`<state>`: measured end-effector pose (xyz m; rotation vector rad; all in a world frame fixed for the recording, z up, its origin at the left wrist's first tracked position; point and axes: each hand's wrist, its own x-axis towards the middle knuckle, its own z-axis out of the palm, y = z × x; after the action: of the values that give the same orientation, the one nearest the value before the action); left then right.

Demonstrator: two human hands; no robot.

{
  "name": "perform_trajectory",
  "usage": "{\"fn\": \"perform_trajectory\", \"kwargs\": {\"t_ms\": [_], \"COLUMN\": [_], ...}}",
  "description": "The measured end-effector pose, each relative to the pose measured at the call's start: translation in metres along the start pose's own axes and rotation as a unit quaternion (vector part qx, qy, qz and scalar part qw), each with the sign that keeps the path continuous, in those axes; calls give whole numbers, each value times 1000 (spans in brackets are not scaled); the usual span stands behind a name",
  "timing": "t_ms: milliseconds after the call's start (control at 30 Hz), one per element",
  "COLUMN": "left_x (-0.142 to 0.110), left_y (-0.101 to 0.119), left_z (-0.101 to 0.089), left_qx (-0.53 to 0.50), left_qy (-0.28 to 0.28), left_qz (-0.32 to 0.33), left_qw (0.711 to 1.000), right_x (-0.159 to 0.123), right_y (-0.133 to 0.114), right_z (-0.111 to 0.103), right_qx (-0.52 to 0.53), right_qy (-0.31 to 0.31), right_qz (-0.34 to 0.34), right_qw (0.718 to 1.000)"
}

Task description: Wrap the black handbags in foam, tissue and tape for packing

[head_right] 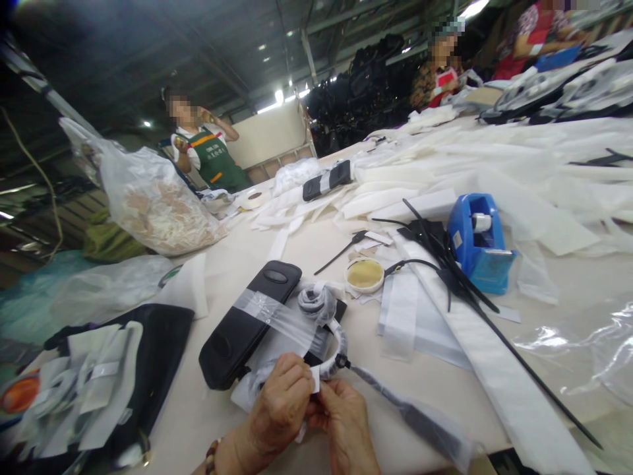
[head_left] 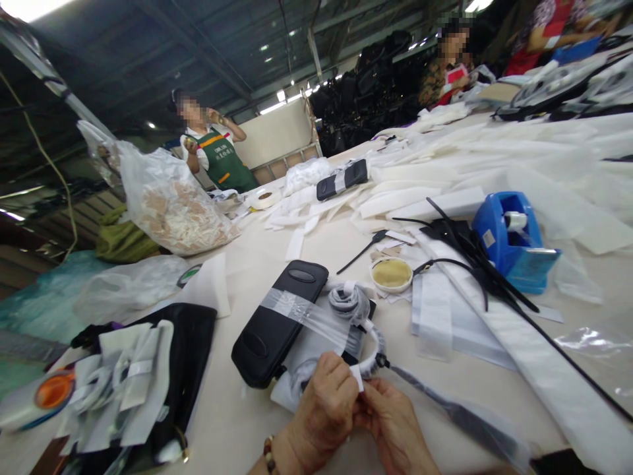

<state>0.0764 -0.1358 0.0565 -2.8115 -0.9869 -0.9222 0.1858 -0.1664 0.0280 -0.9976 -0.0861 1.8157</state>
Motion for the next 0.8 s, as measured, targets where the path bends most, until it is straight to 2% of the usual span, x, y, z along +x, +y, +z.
{"fn": "perform_trajectory", "kwargs": {"t_ms": [233, 400, 500, 567, 667, 800], "left_x": [-6, -10, -5, 1, 14, 33], "left_y": [2, 3, 1, 0, -1, -2], "left_z": [-5, -8, -13, -18, -24, -29], "left_qx": [-32, -38, -67, -74, -45, -16], "left_qy": [-83, -58, -74, -107, -190, -282], "left_qz": [3, -2, -24, -73, -162, -213], "left_qw": [996, 998, 995, 989, 967, 935], "right_x": [-1, 1, 2, 2, 2, 1], "right_y": [-1, 3, 6, 8, 9, 6], "right_z": [-7, -2, 0, 0, 0, 1], "right_qx": [46, 17, -15, -37, -50, -77], "right_qy": [-59, -1, 17, 25, 32, 29], "right_qz": [-29, -29, -51, -68, -87, -112], "right_qw": [997, 999, 998, 997, 994, 990]}}
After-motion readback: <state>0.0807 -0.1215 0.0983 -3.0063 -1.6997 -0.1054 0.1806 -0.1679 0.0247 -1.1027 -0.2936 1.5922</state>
